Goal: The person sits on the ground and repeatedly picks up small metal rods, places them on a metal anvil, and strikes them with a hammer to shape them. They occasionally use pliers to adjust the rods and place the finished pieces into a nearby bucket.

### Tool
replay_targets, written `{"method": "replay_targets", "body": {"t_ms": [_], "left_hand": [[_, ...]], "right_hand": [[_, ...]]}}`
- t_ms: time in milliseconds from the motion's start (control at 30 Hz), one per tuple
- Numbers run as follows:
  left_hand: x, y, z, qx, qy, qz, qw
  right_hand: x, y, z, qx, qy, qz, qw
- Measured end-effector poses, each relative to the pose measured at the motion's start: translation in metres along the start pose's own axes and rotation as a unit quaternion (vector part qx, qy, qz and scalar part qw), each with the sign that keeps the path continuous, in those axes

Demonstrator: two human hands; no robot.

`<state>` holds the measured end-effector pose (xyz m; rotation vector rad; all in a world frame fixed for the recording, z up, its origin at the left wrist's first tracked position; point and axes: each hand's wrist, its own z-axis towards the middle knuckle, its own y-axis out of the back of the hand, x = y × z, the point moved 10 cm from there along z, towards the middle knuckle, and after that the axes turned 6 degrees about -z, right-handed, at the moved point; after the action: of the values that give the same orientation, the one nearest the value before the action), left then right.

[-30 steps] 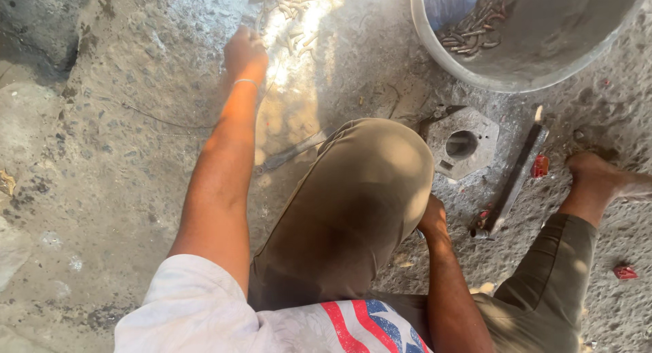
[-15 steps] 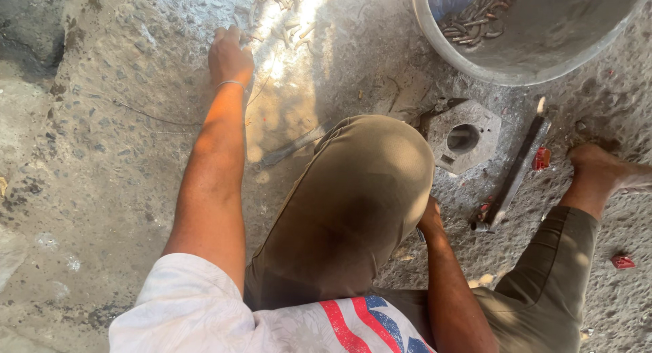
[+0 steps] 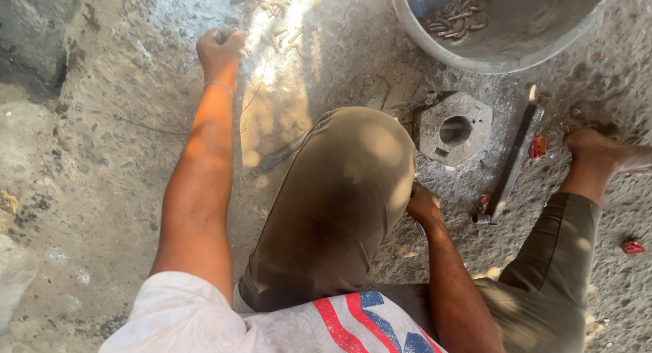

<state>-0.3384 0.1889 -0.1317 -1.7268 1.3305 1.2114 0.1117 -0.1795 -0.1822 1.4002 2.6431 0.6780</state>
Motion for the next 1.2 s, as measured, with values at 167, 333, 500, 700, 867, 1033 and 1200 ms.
{"method": "replay_targets", "body": {"t_ms": [167, 333, 500, 700, 867, 1033, 1200], "left_hand": [[0.001, -0.02, -0.017, 0.068, 0.126, -0.227, 0.963], [-0.011, -0.044, -0.032, 0.106, 0.15, -0.28, 0.942], [-0.033, -0.078, -0.046, 0.207, 0.114, -0.238, 0.942], [-0.115, -0.119, -0.105, 0.258, -0.444, 0.307, 0.801], [-0.129, -0.154, -0.131, 0.304, -0.472, 0.293, 0.774], [-0.148, -0.21, -0.155, 0.45, -0.332, 0.23, 0.796], [-0.211, -0.262, -0.188, 0.512, -0.3, 0.237, 0.769]], "right_hand": [[0.005, 0.001, -0.005, -0.014, 0.045, 0.011, 0.999], [-0.012, -0.005, -0.003, 0.008, 0.006, 0.025, 1.0], [-0.019, -0.003, 0.001, 0.008, 0.011, 0.019, 1.0], [-0.021, 0.003, 0.01, -0.003, 0.04, -0.005, 0.999], [-0.026, 0.006, 0.02, -0.011, 0.06, -0.01, 0.998], [-0.039, 0.001, 0.035, -0.012, 0.083, -0.002, 0.996], [-0.037, 0.0, 0.042, -0.009, 0.109, -0.037, 0.993]]}}
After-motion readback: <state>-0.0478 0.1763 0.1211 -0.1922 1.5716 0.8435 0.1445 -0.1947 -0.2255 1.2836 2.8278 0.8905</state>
